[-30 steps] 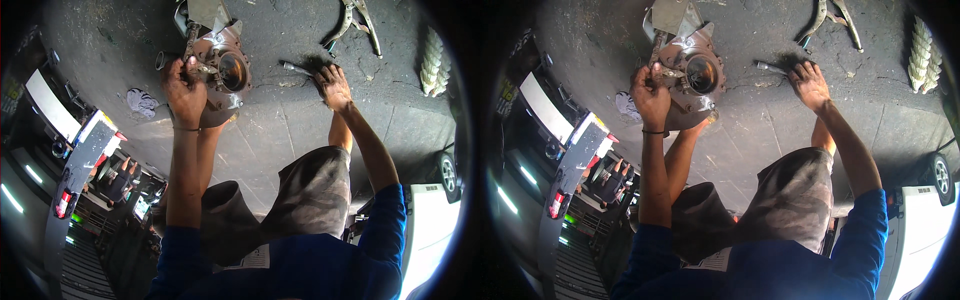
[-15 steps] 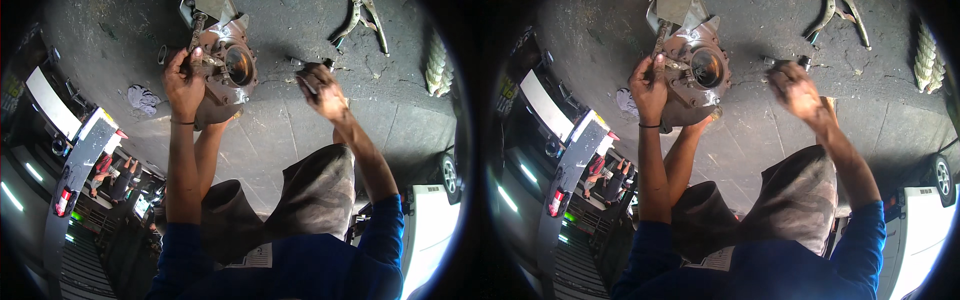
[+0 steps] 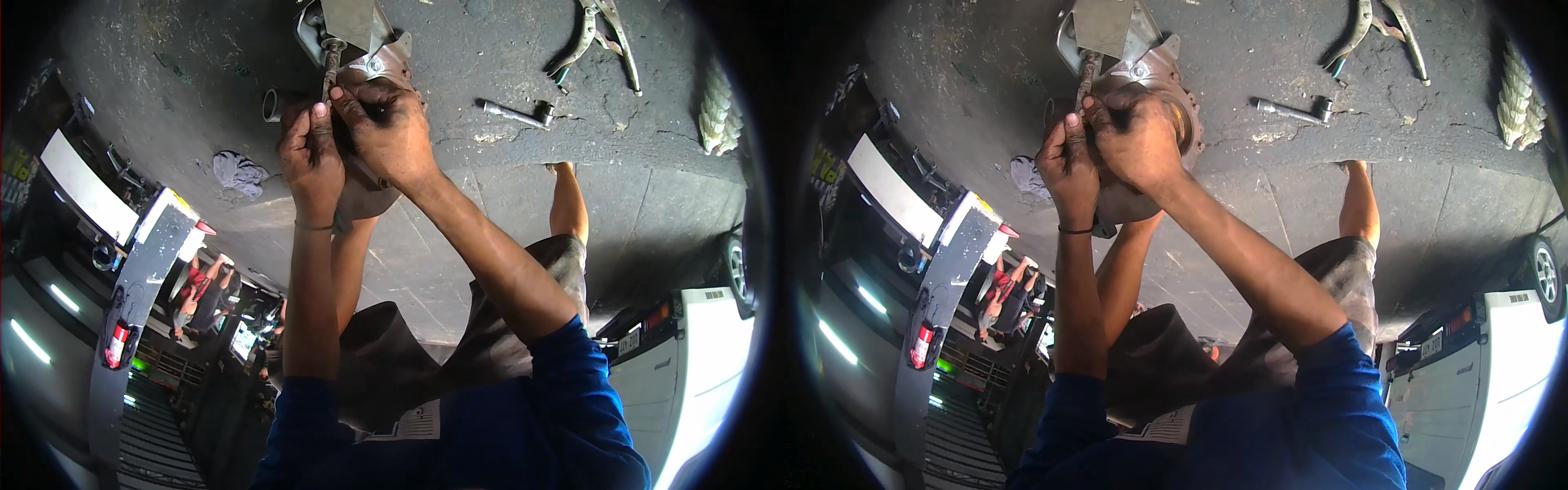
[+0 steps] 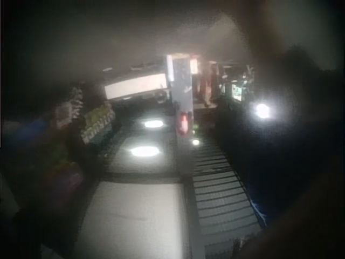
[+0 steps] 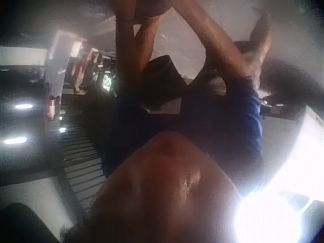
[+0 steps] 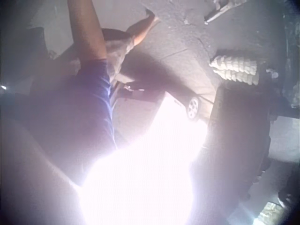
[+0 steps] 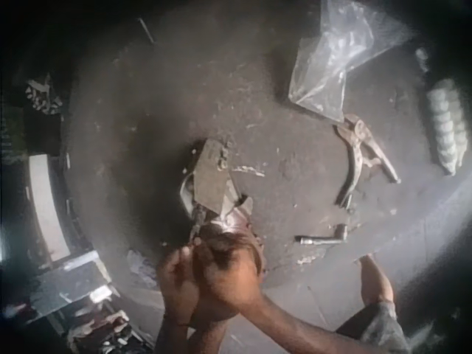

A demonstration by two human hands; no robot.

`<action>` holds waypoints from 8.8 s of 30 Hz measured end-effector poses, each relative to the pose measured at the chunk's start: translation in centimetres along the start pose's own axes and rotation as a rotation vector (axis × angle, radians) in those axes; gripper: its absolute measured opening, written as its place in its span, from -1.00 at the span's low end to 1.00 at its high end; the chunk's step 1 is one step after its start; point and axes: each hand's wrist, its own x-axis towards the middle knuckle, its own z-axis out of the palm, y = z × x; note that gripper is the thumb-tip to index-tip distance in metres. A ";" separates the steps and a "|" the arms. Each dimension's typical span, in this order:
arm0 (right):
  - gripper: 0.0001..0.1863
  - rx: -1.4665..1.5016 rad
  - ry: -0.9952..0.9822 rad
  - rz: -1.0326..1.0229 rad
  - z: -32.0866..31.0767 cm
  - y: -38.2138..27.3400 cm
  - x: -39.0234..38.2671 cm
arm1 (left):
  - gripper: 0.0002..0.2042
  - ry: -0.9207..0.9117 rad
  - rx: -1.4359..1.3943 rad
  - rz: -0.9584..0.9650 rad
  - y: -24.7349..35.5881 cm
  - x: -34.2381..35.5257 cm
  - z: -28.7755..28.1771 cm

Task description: The person uses pliers and a socket wrench to work on a turbocharger on the floor, adjusting bolts and mechanical components.

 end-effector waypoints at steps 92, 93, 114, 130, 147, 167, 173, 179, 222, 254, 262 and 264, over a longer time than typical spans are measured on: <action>-0.67 -0.809 -0.588 -0.146 -24.2 -1.7 -3.5 | -0.69 0.072 -0.067 -0.061 0.1 -0.4 -2.3; -0.64 -0.855 -0.609 -0.218 -22.4 -2.6 -4.5 | -0.70 0.172 -0.036 0.036 -1.4 -1.2 -3.2; -0.72 -1.671 -0.930 -0.958 -1.4 -13.9 -5.6 | -0.76 0.588 -0.218 -0.520 -4.9 -11.6 -3.8; -0.70 -1.640 -1.006 -0.314 -5.3 -12.7 4.9 | -0.86 0.948 -0.349 -0.367 -4.1 -9.7 -2.1; -0.54 -1.963 -0.921 -0.979 -2.1 -13.4 -1.3 | -0.90 0.908 -0.290 -0.437 -5.1 -11.2 -2.9; -0.64 -1.661 -0.732 -0.885 0.5 -17.8 -9.0 | -0.89 0.953 -0.203 -0.427 -5.8 -12.2 -3.1; -0.68 -1.641 -1.022 -0.869 -8.0 -11.5 7.0 | -0.90 0.945 -0.313 -0.396 -3.3 -9.7 -3.1; -0.68 -1.760 -0.762 -1.086 0.0 -17.0 -8.2 | -0.88 0.980 -0.219 -0.413 -6.2 -12.1 -3.2; -0.78 -1.617 -0.595 -0.788 -6.2 -16.5 -8.7 | -0.75 0.796 -0.103 -0.339 -5.5 -12.0 -3.4; -0.56 -1.100 0.064 0.078 -39.4 11.5 -4.8 | -0.72 0.059 -0.083 -0.129 3.3 0.1 2.0; -0.66 -1.012 0.109 -0.105 -39.1 11.2 -3.4 | -0.76 0.046 0.099 -0.070 3.4 0.4 1.6; -0.73 -1.048 0.139 -0.190 -39.7 11.2 -2.9 | -0.76 0.052 0.127 -0.078 3.4 0.5 2.0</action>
